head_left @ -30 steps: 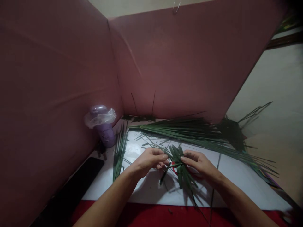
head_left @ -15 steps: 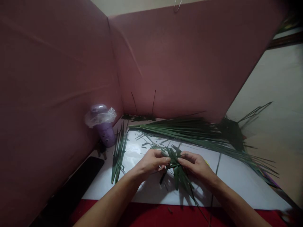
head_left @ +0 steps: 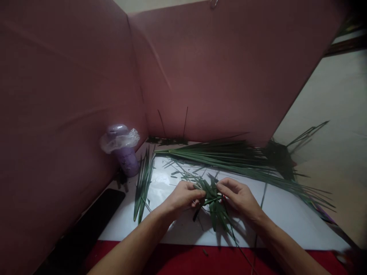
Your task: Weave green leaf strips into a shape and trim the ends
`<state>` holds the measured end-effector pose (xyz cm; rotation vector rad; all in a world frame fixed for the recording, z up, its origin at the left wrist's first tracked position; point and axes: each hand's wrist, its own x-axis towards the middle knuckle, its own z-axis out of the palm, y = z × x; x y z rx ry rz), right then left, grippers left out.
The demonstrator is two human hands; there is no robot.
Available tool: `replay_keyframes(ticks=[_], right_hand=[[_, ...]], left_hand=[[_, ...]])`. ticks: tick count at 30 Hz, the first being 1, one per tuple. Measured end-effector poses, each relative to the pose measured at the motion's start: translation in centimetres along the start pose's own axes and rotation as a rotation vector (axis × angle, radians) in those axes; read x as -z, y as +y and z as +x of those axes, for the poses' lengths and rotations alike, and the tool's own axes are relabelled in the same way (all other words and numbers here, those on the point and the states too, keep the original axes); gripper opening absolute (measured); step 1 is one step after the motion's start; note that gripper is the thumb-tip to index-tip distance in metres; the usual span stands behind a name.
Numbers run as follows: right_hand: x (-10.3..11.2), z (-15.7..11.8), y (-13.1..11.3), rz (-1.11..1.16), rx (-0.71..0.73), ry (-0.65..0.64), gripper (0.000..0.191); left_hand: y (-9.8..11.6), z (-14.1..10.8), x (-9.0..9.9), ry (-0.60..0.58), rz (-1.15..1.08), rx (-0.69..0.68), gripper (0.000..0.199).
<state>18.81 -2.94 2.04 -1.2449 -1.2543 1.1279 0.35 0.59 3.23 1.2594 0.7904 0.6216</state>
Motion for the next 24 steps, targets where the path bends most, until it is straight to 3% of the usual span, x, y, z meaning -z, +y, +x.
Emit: replay_keyframes(ticks=[13,24], right_hand=[[-1.1,-0.5,0.6,0.007,-0.058,-0.017,0.033],[-1.1,-0.5,0.8,-0.031,-0.044,-0.030,0.034]], left_hand=[[-1.2,0.3,-0.1,-0.037,-0.140,-0.033,0.028],[-2.1,0.7,-0.6,0.035,-0.237,-0.003,0.025]])
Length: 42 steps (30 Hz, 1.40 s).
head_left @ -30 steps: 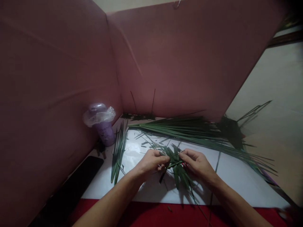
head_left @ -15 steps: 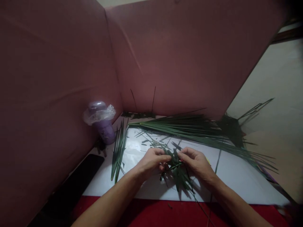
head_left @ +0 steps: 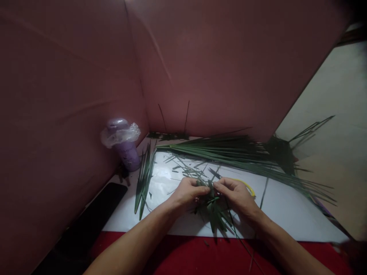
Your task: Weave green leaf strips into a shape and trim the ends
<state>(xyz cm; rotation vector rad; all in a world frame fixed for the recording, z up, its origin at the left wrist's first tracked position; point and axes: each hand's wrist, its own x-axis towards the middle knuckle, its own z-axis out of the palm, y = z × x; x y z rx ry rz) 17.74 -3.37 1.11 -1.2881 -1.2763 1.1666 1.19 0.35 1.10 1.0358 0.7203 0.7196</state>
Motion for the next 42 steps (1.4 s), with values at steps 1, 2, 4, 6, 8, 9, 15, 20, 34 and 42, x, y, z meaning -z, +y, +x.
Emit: replay_keyframes(ticks=[1,2,4,6,8,9,15,20,34,42], right_hand=[[0.02,-0.04,-0.03,0.001,-0.009,-0.005,0.034],[0.03,-0.08,-0.09,0.002,-0.016,-0.009,0.034],[0.06,-0.14,-0.23,0.001,-0.021,-0.013,0.034],[0.06,-0.18,-0.38,-0.001,-0.021,-0.013,0.034],[0.04,-0.21,-0.50,0.000,-0.019,-0.012,0.035],[0.03,-0.22,-0.53,0.001,-0.020,-0.012,0.036],[0.02,-0.20,-0.38,0.002,-0.040,-0.005,0.036],[-0.05,-0.09,-0.17,0.011,-0.048,0.033,0.033],[0.06,-0.03,-0.26,0.066,-0.123,0.076,0.032],[-0.12,-0.19,-0.45,0.084,-0.135,0.121,0.033]], left_hand=[[0.00,-0.02,-0.02,-0.003,-0.025,0.008,0.025],[0.02,-0.05,-0.07,-0.012,-0.054,0.018,0.026],[0.15,-0.12,-0.24,-0.021,-0.110,0.033,0.027],[0.30,-0.16,-0.45,-0.003,-0.134,0.043,0.027],[0.40,-0.17,-0.61,0.024,-0.145,0.056,0.028],[0.41,-0.16,-0.64,0.031,-0.146,0.065,0.028],[0.23,-0.05,-0.50,0.034,-0.108,0.054,0.028],[0.29,-0.06,-0.49,0.040,-0.075,0.050,0.025],[-0.05,-0.02,-0.39,0.021,-0.105,0.049,0.025],[-0.33,0.11,-0.33,0.032,-0.096,0.059,0.023]])
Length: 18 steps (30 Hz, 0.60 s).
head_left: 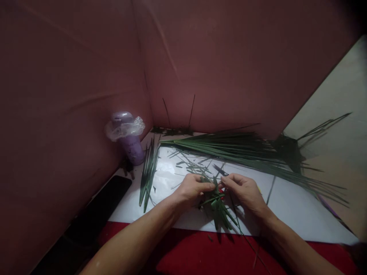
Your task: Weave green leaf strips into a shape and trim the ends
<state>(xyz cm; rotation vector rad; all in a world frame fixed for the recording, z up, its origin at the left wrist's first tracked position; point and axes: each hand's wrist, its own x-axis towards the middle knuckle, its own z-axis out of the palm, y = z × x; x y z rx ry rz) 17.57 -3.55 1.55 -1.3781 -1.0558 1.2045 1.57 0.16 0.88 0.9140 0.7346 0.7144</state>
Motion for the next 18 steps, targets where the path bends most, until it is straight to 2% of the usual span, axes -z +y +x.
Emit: replay_keyframes(ticks=[8,13,18], right_hand=[[0.0,0.2,0.1,-0.058,0.114,-0.005,0.043],[1.6,0.4,-0.7,-0.269,0.251,-0.024,0.044],[3.2,0.9,-1.6,-0.432,0.396,-0.133,0.042]], left_hand=[[0.8,-0.1,0.0,0.060,-0.126,-0.028,0.021],[1.7,-0.1,0.4,0.119,-0.152,-0.066,0.021],[1.9,0.3,1.0,0.126,-0.152,-0.078,0.020]])
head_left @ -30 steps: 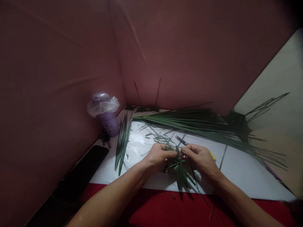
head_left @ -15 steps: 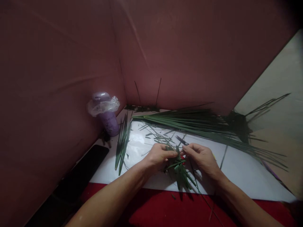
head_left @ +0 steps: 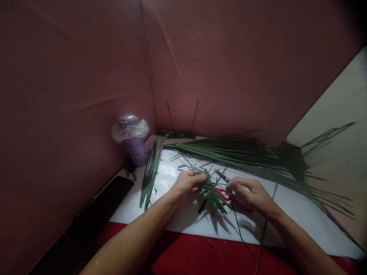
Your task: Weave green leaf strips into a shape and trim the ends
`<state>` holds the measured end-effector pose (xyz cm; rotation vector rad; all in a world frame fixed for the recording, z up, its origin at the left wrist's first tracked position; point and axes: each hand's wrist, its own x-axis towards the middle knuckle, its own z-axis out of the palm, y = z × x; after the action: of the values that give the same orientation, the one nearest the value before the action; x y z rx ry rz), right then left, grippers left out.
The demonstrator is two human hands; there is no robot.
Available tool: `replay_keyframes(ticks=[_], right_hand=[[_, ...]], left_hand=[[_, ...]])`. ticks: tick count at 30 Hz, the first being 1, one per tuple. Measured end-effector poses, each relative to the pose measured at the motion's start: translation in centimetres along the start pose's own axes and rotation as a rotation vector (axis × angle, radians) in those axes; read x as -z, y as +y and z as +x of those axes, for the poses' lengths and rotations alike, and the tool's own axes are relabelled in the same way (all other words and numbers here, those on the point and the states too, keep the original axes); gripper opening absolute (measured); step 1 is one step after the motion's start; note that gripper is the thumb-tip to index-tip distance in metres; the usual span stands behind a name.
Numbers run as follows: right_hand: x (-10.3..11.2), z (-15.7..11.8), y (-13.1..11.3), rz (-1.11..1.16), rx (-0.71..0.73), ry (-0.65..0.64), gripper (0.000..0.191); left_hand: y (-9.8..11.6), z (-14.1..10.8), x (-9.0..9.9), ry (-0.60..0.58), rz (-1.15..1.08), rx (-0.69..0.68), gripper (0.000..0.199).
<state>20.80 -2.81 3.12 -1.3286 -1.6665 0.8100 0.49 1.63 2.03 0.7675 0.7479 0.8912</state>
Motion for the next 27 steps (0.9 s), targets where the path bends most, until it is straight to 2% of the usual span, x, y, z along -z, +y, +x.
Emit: replay_keyframes(ticks=[2,3,8,10,12,15,18,20,27], right_hand=[[0.2,0.0,0.2,-0.024,0.041,0.040,0.044],[0.2,0.0,0.3,-0.034,0.063,0.107,0.044],[-0.5,-0.8,0.3,-0.078,0.177,0.652,0.038],[-0.9,-1.1,0.0,-0.065,0.154,0.765,0.037],[-1.4,-1.1,-0.1,0.033,0.022,0.727,0.043],[-2.1,-0.7,0.0,0.227,-0.199,0.455,0.046],[-3.0,-0.4,0.1,0.356,-0.255,0.247,0.042],[-3.4,-0.3,0.0,0.433,-0.261,0.200,0.039],[-4.2,-0.6,-0.3,0.555,-0.284,0.179,0.037]], left_hand=[[0.0,0.1,0.2,0.001,-0.004,0.001,0.022],[0.1,0.2,0.2,0.000,-0.007,0.002,0.023],[0.5,0.1,0.2,-0.016,-0.044,-0.041,0.023],[0.7,0.1,0.2,-0.017,-0.068,-0.083,0.022],[0.9,0.1,0.2,-0.015,-0.086,-0.126,0.022],[1.0,0.2,0.4,-0.019,-0.088,-0.181,0.021],[0.7,0.3,0.4,-0.027,-0.066,-0.214,0.021],[0.6,0.4,0.5,-0.030,-0.052,-0.220,0.022],[0.5,0.1,0.2,-0.046,-0.039,-0.227,0.023]])
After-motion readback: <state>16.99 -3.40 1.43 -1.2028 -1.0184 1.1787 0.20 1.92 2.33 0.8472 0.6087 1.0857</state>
